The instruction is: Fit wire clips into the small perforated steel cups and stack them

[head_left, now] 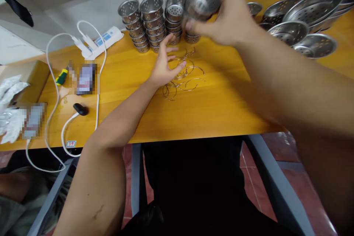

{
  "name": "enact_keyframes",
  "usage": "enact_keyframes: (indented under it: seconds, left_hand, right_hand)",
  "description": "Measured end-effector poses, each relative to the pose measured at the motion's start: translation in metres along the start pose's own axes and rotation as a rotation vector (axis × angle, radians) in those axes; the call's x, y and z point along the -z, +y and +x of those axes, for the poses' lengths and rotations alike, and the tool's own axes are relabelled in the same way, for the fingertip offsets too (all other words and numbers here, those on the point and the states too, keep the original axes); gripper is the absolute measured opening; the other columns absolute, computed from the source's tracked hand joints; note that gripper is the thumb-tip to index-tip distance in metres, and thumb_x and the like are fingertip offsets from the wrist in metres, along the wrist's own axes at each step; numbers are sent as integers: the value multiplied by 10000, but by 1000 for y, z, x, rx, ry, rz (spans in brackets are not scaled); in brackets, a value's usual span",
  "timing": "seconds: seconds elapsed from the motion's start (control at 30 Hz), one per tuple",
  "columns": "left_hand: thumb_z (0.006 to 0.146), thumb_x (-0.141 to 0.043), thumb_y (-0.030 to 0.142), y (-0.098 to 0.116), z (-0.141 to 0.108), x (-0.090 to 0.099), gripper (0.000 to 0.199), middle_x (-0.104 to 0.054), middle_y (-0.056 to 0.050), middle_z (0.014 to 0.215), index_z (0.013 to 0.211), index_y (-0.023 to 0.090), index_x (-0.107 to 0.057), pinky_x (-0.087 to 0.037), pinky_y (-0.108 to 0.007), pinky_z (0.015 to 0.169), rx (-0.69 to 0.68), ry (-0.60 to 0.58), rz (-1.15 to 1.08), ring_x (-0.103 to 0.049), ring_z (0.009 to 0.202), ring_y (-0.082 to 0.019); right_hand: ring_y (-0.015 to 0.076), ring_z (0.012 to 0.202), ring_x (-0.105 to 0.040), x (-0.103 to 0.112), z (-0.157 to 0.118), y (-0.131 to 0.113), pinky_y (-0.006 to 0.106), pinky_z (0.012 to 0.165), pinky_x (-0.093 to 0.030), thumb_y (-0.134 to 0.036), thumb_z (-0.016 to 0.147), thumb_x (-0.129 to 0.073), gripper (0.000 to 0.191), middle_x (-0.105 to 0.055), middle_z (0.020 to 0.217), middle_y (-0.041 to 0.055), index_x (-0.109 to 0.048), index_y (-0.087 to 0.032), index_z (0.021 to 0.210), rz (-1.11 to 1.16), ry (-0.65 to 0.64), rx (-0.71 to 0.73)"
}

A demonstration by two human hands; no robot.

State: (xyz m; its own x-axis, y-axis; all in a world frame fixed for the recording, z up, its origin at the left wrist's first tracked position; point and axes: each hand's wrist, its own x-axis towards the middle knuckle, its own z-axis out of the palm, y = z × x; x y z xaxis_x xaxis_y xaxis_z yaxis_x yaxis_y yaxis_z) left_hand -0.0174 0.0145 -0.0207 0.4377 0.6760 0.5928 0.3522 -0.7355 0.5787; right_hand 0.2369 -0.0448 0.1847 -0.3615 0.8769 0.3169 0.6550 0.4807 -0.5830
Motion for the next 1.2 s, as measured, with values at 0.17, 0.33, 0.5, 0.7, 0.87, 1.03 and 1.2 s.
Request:
enact_keyframes:
  seconds: [0.17, 0.33, 0.5, 0.7, 0.87, 1.03, 1.2]
  left_hand:
    - [1160, -594, 806, 9, 6, 0, 1098, -486, -155, 1895, 1936, 412, 75, -528, -620, 1468, -77, 3, 65, -603, 1745, -391]
    - [1134, -695, 778, -2, 8, 1, 1015, -634, -117, 1726, 1907, 360, -188, -488, -580, 1489, -106, -7, 57, -672, 1670, -372]
    - [1102, -796, 734, -20, 11, 3, 946, -625, -141, 1722, 1829, 358, -321, -514, -552, 1481, -55, 75, 22, -670, 1654, -353]
    - [1052, -783, 860, -31, 16, 6, 949, -604, -124, 1706, 1770, 399, -367, -552, -549, 1449, -35, 166, 21, -676, 1636, -337]
    - [1013, -751, 945, -28, 15, 6, 988, -619, -128, 1674, 1736, 387, -372, -595, -534, 1407, -56, 162, -9, -719, 1577, -325]
    - [992, -768, 960, -29, 14, 6, 1007, -628, -118, 1631, 1714, 375, -379, -590, -545, 1410, -46, 171, -2, -732, 1554, -327]
    - [1000, -759, 958, -33, 14, 6, 1027, -636, -114, 1625, 1738, 385, -333, -568, -540, 1420, 0, 185, -16, -740, 1529, -308]
  right_hand:
    - [395, 1557, -661, -48, -39, 17, 544, 1365, -541, -437, 1014, -885, 742, -666, 1691, 122, -506, -342, 1644, 120, 60, 268]
    - [512, 1624, -563, -76, -46, 30, 720, 1373, -507, -828, 1100, -758, 896, -604, 1773, 143, -452, -394, 1822, 96, 113, 204]
    - [509, 1643, -485, -56, -39, 67, 713, 1433, -426, -760, 1112, -786, 826, -577, 1738, 215, -549, -283, 1743, 16, 302, 94]
    - [497, 1436, -618, -52, -32, 130, 667, 1318, -493, -592, 1044, -1000, 748, -658, 1559, 272, -683, -152, 1558, -98, 61, -156]
    - [476, 1461, -652, -60, -28, 135, 598, 1325, -514, -474, 1055, -1047, 746, -675, 1619, 281, -659, -133, 1593, -56, 13, -188]
    - [488, 1425, -723, -62, -32, 124, 643, 1279, -563, -442, 1038, -1035, 819, -754, 1583, 297, -684, -67, 1676, -32, -85, -77]
    - [548, 1537, -642, -72, -37, 119, 779, 1346, -504, -731, 1011, -986, 928, -721, 1680, 194, -676, -265, 1752, 50, -169, 159]
